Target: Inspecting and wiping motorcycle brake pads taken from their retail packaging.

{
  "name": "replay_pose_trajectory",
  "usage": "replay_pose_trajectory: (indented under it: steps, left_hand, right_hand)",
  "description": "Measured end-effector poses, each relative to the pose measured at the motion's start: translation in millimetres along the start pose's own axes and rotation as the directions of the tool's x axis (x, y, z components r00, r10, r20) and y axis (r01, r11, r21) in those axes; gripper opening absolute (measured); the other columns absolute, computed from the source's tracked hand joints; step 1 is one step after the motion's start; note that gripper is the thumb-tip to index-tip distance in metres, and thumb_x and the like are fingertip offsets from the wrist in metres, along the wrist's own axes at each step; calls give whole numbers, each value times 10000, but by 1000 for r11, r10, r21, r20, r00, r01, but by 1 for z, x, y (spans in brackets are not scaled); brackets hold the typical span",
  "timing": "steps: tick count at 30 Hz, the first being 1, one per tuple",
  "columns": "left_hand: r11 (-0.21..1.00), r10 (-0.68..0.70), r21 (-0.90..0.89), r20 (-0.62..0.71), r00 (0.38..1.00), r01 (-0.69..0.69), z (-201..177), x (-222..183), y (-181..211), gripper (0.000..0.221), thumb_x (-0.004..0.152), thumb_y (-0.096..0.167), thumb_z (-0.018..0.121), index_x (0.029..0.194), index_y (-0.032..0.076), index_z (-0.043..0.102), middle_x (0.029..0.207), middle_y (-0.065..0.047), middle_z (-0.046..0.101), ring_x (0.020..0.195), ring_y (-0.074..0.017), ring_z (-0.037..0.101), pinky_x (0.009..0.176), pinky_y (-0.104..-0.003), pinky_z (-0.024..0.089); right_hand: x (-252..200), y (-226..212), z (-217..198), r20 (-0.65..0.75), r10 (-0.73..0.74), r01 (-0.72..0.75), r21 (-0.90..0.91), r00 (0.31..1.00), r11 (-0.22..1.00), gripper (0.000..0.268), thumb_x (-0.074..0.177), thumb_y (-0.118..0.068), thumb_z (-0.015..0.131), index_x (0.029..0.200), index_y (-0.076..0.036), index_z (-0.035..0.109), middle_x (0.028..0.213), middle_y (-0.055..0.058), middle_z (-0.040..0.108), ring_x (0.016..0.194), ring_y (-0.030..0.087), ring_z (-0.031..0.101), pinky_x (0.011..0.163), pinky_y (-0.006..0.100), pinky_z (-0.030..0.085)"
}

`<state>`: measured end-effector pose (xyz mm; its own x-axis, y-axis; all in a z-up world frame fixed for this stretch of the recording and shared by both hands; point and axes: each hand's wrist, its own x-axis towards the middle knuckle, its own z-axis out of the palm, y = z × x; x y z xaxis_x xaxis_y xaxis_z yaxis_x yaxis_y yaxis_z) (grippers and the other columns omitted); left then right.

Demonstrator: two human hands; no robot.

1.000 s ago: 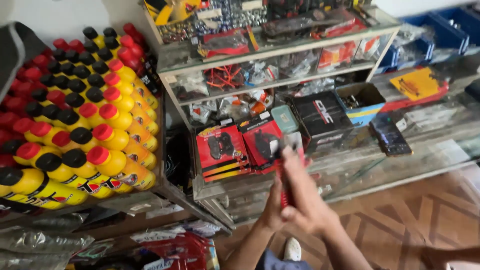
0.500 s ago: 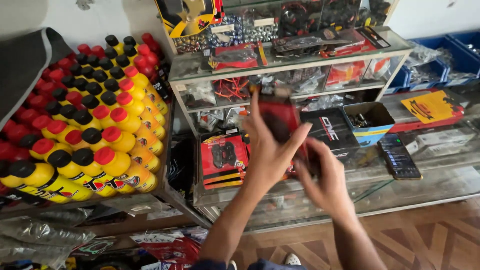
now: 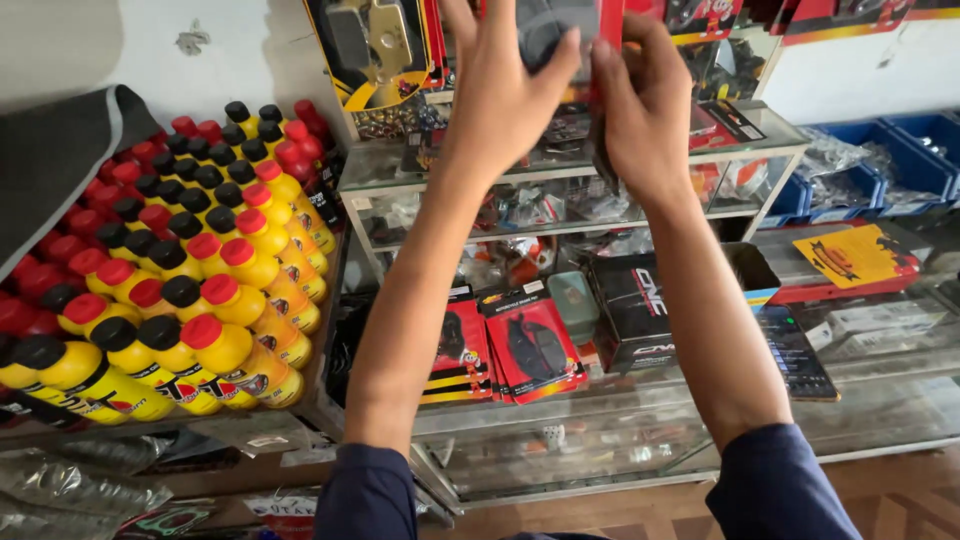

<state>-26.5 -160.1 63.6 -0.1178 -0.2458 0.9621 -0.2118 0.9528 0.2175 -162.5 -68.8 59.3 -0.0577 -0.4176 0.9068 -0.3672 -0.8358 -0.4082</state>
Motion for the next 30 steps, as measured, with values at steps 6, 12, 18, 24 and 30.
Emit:
replay_pose_trajectory:
  steps: [6,12,18,24,30]
  left_hand:
    - [1000,21,-1,27,999,-21,-7,24,4,613,961,173,831,1442,141,453,1447,-247,430,1320,-464,549,1077,-523,542]
    - [999,31,-11,-6,1000,-31,-10,32,12,490,938,189,800,1333,117,519,1329,-221,507,1204,-412,582,1002,-512,557]
    - [997,62,47,2,998,-62,-8,42,1,340,927,217,753,1195,71,603,1094,-177,645,1003,-354,597,856,-496,546]
    - [941,23,338,-7,1000,-19,37,23,-30,591,919,130,804,1435,129,516,1411,-252,444,1274,-469,541,1116,-584,520]
    - [933,-85,356,59,995,59,63,18,-74,692,843,-47,702,1479,161,525,1561,-238,209,1289,-527,496,1098,-617,588]
  right_hand:
    - [12,21,3,-70,138,-125,166,988,978,222,1132,-74,545,1336,6,513,1087,100,653,850,114,582,778,247,533]
    - [16,13,4,-143,141,-121,144,980,982,210,1125,-74,588,1321,-13,544,1042,96,698,798,101,592,701,220,505]
    - [21,30,9,-192,152,-113,201,969,973,304,1128,19,603,1401,-68,500,932,98,684,770,111,561,641,239,403]
    - [38,82,33,-250,-87,97,27,964,995,364,1065,102,591,1373,-51,474,1261,157,668,981,225,688,842,325,574]
    - [46,128,49,-459,-1,-165,-321,888,933,227,984,-206,670,1112,-24,627,943,128,777,797,203,769,697,335,621]
